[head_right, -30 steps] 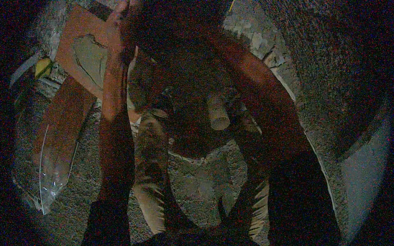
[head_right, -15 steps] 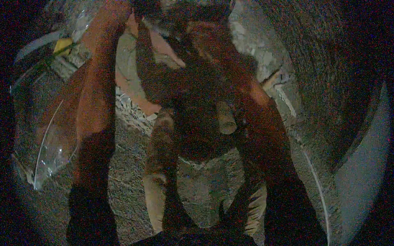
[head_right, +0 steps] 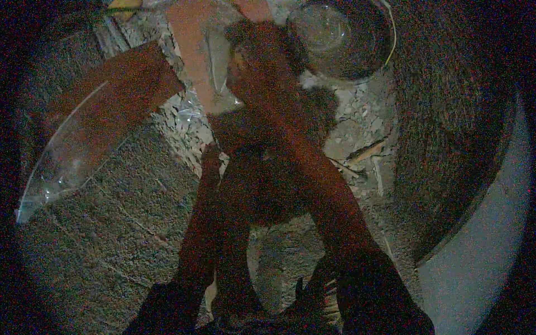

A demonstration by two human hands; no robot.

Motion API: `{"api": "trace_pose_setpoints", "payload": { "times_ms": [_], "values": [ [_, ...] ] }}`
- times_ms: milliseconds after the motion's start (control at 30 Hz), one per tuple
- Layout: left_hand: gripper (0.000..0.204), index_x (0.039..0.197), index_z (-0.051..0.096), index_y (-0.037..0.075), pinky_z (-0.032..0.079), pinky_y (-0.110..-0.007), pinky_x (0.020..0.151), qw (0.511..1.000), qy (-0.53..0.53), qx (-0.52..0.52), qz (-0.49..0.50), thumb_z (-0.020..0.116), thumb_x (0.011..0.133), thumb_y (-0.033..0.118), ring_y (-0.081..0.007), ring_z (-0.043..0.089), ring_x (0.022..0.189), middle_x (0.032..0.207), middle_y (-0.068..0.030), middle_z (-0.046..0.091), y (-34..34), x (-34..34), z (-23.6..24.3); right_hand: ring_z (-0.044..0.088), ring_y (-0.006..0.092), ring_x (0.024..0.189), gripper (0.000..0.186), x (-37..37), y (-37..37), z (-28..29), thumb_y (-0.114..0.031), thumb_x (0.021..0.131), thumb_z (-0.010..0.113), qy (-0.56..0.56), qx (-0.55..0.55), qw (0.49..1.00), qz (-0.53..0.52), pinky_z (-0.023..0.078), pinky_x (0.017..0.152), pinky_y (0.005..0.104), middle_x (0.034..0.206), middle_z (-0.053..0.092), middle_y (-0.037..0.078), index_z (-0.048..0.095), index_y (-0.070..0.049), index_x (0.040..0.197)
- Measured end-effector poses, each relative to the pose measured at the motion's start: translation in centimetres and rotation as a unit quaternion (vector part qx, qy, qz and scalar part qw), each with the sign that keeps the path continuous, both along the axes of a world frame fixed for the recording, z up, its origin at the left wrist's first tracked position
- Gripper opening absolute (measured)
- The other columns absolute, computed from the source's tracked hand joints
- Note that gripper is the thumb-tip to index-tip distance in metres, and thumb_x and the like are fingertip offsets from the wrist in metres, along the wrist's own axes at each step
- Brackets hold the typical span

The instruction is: The person scoops mortar from a bucket and spreads it onto a tile using a trowel. The person then takes dry powder from a bowl, spreads it over the mortar by hand, and picks up the tile.

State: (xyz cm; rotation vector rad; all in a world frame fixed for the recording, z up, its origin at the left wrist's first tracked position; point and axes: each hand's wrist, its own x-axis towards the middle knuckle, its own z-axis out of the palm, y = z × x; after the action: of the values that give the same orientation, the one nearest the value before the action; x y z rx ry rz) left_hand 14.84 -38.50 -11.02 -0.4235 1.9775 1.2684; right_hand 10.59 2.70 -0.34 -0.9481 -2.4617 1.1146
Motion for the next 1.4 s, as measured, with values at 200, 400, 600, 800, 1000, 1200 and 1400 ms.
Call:
{"api": "trace_pose_setpoints", "payload": {
  "times_ms": [200, 400, 600, 800, 1000, 1200, 1400],
  "values": [
    [0.059, 0.130, 0.062, 0.002, 0.058, -0.043, 0.091, 0.939, -0.295, 0.051, 0.169, 0.058, 0.104, 0.055, -0.0295, 0.069, 0.106, 0.120, -0.0134, 0.067, -0.5, 3.6, -2.1, 0.070, 0.0416, 0.093, 0.048, -4.1, 0.1, -5.0, -0.042, 0.092, 0.071, -0.222, -0.130, 0.966, 0.007, 0.054, 0.084, 0.0505, 0.104, 0.072, 0.024, 0.071, 0.000, 0.117],
    [0.067, 0.135, 0.057, 0.003, 0.061, -0.039, 0.090, 0.943, -0.306, -0.020, 0.128, 0.057, 0.101, 0.061, -0.0265, 0.071, 0.100, 0.118, -0.0129, 0.069, 8.1, 2.0, 7.7, 0.073, 0.0386, 0.091, 0.059, 0.8, 2.4, 1.7, -0.049, 0.097, 0.066, 0.021, -0.235, 0.972, -0.024, 0.056, 0.080, 0.0496, 0.098, 0.073, 0.025, 0.069, 0.006, 0.117],
    [0.071, 0.128, 0.063, 0.002, 0.059, -0.037, 0.086, 0.945, -0.259, 0.085, 0.183, 0.060, 0.097, 0.066, -0.0229, 0.071, 0.098, 0.114, -0.0128, 0.070, 6.8, 2.9, 6.4, 0.073, 0.0448, 0.085, 0.064, -0.6, 3.4, -0.4, -0.054, 0.104, 0.051, -0.194, -0.063, 0.977, 0.067, 0.057, 0.077, 0.0502, 0.095, 0.074, 0.028, 0.069, 0.006, 0.117],
    [0.069, 0.125, 0.065, 0.002, 0.058, -0.038, 0.084, 0.939, -0.267, 0.098, 0.192, 0.059, 0.098, 0.066, -0.0235, 0.070, 0.095, 0.110, -0.0130, 0.070, 9.4, 3.9, 4.9, 0.067, 0.0269, 0.064, 0.062, -5.3, 7.0, -3.7, -0.052, 0.104, 0.052, -0.214, -0.153, 0.964, 0.046, 0.053, 0.066, 0.0446, 0.072, 0.068, 0.019, 0.070, 0.007, 0.094],
    [0.067, 0.122, 0.066, 0.002, 0.058, -0.039, 0.081, 0.939, -0.269, 0.080, 0.197, 0.058, 0.099, 0.065, -0.0242, 0.070, 0.092, 0.106, -0.0133, 0.070, 7.6, 3.6, 5.3, 0.069, 0.0252, 0.067, 0.048, -5.8, 3.4, -1.0, -0.042, 0.101, 0.061, -0.128, -0.118, 0.983, 0.050, 0.054, 0.065, 0.0449, 0.068, 0.067, 0.016, 0.067, 0.004, 0.087],
    [0.066, 0.119, 0.067, 0.002, 0.057, -0.040, 0.078, 0.939, -0.266, 0.084, 0.200, 0.057, 0.100, 0.064, -0.0249, 0.070, 0.088, 0.101, -0.0135, 0.070, 8.6, 3.8, 4.7, 0.069, 0.0297, 0.062, 0.041, -10.6, 7.6, -2.8, -0.038, 0.101, 0.060, -0.165, -0.327, 0.928, -0.075, 0.053, 0.056, 0.0468, 0.084, 0.073, 0.017, 0.066, 0.002, 0.091],
    [0.064, 0.116, 0.069, 0.002, 0.056, -0.042, 0.075, 0.943, -0.255, 0.065, 0.205, 0.056, 0.101, 0.063, -0.0255, 0.069, 0.085, 0.097, -0.0138, 0.070, 7.5, 3.5, 5.1, 0.070, 0.0333, 0.071, 0.052, -7.1, 4.7, -1.4, -0.044, 0.100, 0.059, -0.185, -0.179, 0.950, 0.175, 0.056, 0.069, 0.0481, 0.082, 0.070, 0.019, 0.067, 0.007, 0.101]
  ]
}}
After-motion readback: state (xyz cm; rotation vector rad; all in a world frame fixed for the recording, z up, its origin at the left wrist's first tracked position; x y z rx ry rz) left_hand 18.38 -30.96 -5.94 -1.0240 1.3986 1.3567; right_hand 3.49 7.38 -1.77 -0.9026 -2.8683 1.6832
